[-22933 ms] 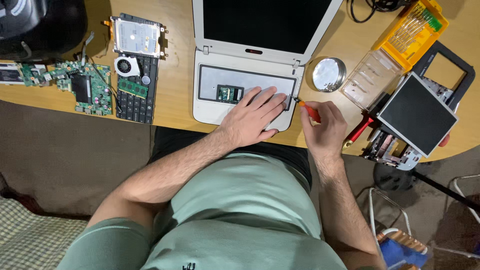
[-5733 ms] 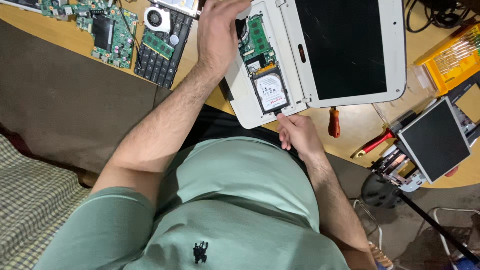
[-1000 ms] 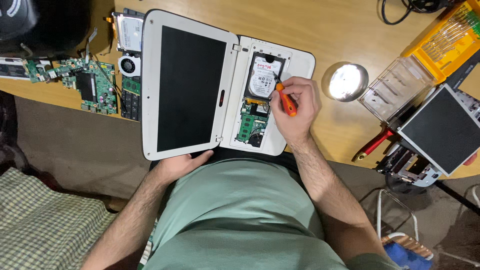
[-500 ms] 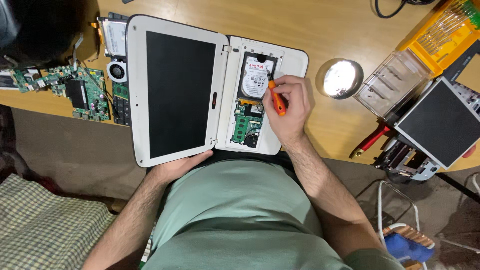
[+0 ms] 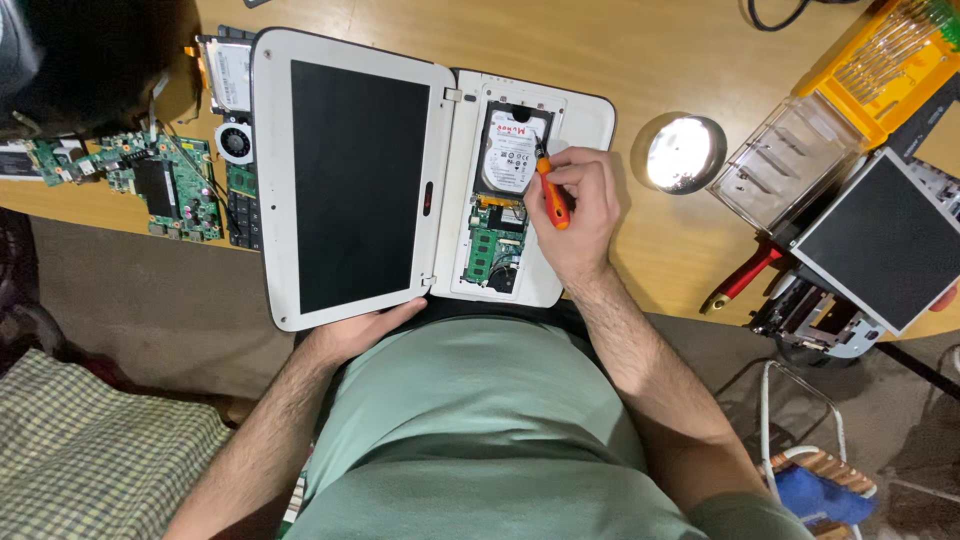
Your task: The person opens a laptop case and removes the back cover. They then use a screwdriver to unscrew and remove the hard drive and RAM module from the laptop, placing the components on the table.
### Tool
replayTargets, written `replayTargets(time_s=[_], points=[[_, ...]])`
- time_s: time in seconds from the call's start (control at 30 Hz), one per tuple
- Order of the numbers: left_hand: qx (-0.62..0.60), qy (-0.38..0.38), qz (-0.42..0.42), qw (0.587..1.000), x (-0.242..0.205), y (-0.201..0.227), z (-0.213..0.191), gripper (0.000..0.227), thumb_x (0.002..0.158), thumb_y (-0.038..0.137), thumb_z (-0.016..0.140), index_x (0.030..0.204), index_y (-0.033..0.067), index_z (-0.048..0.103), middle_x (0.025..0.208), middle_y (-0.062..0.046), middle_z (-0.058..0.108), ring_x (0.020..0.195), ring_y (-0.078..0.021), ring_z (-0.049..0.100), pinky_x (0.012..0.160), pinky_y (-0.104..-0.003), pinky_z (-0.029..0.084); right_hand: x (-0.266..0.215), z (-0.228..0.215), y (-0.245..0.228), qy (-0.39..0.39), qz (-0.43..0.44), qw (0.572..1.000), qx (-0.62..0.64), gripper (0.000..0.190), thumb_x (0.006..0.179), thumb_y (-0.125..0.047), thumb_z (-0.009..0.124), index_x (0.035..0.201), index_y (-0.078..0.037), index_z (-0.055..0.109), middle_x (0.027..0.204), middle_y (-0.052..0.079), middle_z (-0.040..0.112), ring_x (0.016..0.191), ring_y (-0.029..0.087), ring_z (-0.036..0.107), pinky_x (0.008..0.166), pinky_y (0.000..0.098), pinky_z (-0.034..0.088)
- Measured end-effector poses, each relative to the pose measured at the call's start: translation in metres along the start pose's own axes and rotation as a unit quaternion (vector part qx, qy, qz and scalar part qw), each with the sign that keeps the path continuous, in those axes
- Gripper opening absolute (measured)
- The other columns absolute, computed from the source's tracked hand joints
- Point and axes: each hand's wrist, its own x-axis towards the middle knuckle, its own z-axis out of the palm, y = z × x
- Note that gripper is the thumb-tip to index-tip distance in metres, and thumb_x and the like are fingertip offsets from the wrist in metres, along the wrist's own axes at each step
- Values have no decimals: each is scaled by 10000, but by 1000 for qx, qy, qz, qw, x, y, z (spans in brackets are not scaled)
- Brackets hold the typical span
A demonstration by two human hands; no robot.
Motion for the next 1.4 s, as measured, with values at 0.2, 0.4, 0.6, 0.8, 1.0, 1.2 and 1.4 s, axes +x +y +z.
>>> replayTargets(time_s=[0.2,0.4,0.6,0.8,1.0,1.2,1.4], points=[[-33,13,-35,999,0,-37,27,541,1089,465,895,1425,41,907,1435,-251,876,1329,-418,861,1252,-589,633,-13,-3,44,59,39,981,179,390,1102,47,882,1104,-73,511,1124,188,648,873,257,747,775,385,683],[-41,31,-30,998,1,-58,37,501,1088,444,908,1451,100,916,1472,-183,872,1405,-362,819,1292,-572,607,-41,-38,29,48,123,950,283,279,1113,90,657,1058,-117,478,1167,265,798,836,336,853,743,423,704],[-72,67,33,995,0,-97,62,543,1084,338,938,1514,15,863,1511,-199,844,1401,-393,796,1269,-648,601,-95,-71,29,21,265,941,208,284,1180,62,695,1230,-157,521,730,-20,597,542,84,586,585,251,461],[-123,103,80,984,-5,-86,52,542,1132,314,887,1590,33,811,1585,-205,803,1481,-392,738,1290,-651,585,-81,-80,-16,-41,436,895,83,177,1163,-29,802,1229,-77,644,668,-12,652,549,75,559,583,265,452],[-100,147,71,982,-8,-81,51,638,1106,324,942,1597,-36,751,1508,-240,845,1378,-403,806,1199,-629,629,-71,-82,-15,-121,448,886,-17,166,1164,-174,867,1244,-53,787,591,35,643,550,147,609,643,278,482],[-97,252,77,960,7,-85,46,519,1082,293,978,1501,30,822,1296,-199,903,1267,-363,865,1034,-552,682,-90,-83,14,-156,375,911,-71,270,1081,-400,982,1103,-166,850,565,16,618,587,128,608,714,257,447],[-13,178,145,973,1,-67,46,804,1033,256,972,1661,-120,641,1605,-435,713,1490,-628,691,1264,-726,571,-82,-95,17,-115,356,921,-109,284,1211,-289,905,1228,-18,824,721,176,695,692,302,709,718,457,510]])
